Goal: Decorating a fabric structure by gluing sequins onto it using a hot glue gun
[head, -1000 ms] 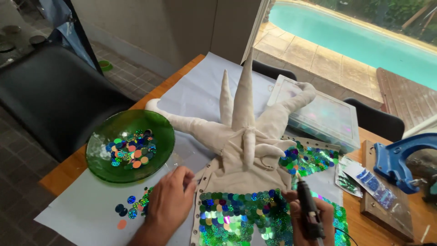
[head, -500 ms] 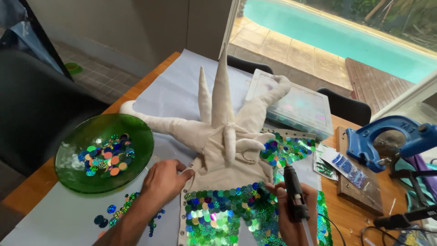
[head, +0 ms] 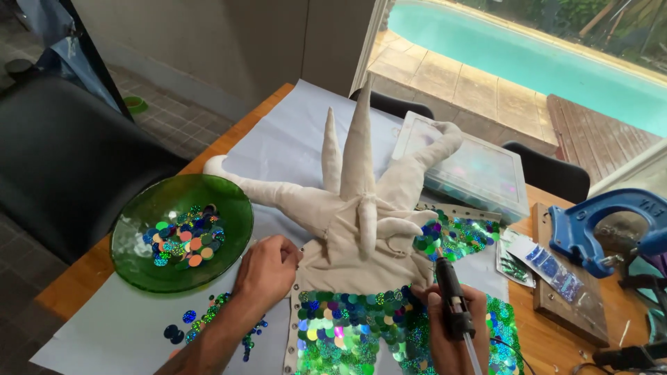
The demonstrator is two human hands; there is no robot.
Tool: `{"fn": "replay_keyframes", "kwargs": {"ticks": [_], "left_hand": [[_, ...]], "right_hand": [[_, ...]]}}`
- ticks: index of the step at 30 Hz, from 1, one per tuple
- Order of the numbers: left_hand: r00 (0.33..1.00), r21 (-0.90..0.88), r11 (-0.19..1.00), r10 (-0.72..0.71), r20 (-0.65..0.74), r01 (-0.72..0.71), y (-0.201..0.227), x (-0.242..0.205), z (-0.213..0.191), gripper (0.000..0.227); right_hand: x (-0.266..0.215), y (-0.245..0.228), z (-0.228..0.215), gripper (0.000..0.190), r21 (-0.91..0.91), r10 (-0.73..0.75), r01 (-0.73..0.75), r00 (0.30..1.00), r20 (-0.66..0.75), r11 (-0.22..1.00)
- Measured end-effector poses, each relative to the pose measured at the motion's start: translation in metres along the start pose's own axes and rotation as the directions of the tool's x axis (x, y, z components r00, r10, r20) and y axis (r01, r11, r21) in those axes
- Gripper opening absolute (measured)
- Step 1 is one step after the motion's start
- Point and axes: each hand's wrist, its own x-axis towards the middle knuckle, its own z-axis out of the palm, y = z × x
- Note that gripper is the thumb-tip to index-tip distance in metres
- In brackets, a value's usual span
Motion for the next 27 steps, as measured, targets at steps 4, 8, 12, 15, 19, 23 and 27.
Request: {"fn": "replay_keyframes", "kwargs": {"ticks": [4, 8, 12, 15, 19, 23, 27], "left_hand": [[0.992, 0.118, 0.99, 0.092, -0.083, -0.082, -0.022, 0.015, 0.02, 0.015], [0.992, 0.144, 0.987, 0.089, -0.09, -0.076, -0.019, 0.009, 0.015, 0.01], [0.993, 0.176, 0.983, 0.077, -0.088, -0.061, -0.024, 0.007, 0.009, 0.013], [0.998, 0.197, 0.979, 0.055, -0.031, -0.048, -0.011, -0.015, -0.004, 0.016], [0.997, 0.249, 0.966, 0.056, 0.053, -0.067, -0.006, -0.032, 0.002, 0.043], [1.0, 0.276, 0.961, 0.01, 0.005, -0.011, -0.013, -0.03, 0.01, 0.042], [0.998, 0.167, 0.985, -0.041, 0.046, 0.032, -0.018, -0.029, 0.016, 0.027]], "right_hand": [[0.001, 0.021, 0.006, 0.027, 0.124, -0.074, 0.081, 0.995, -0.059, 0.989], [-0.003, 0.01, 0.006, 0.025, 0.257, -0.055, 0.068, 0.997, -0.059, 0.964], [-0.002, 0.008, 0.004, 0.028, 0.261, -0.034, 0.072, 0.988, -0.15, 0.962], [-0.001, 0.013, 0.005, 0.026, 0.32, -0.035, 0.083, 0.987, -0.155, 0.944], [-0.005, -0.003, 0.005, 0.029, 0.316, 0.078, -0.055, 0.995, -0.059, 0.947], [-0.006, 0.0, 0.007, 0.029, 0.304, 0.08, -0.039, 0.989, -0.124, 0.952], [-0.006, 0.01, 0.006, 0.027, 0.315, 0.029, 0.011, 0.992, -0.123, 0.949]]}}
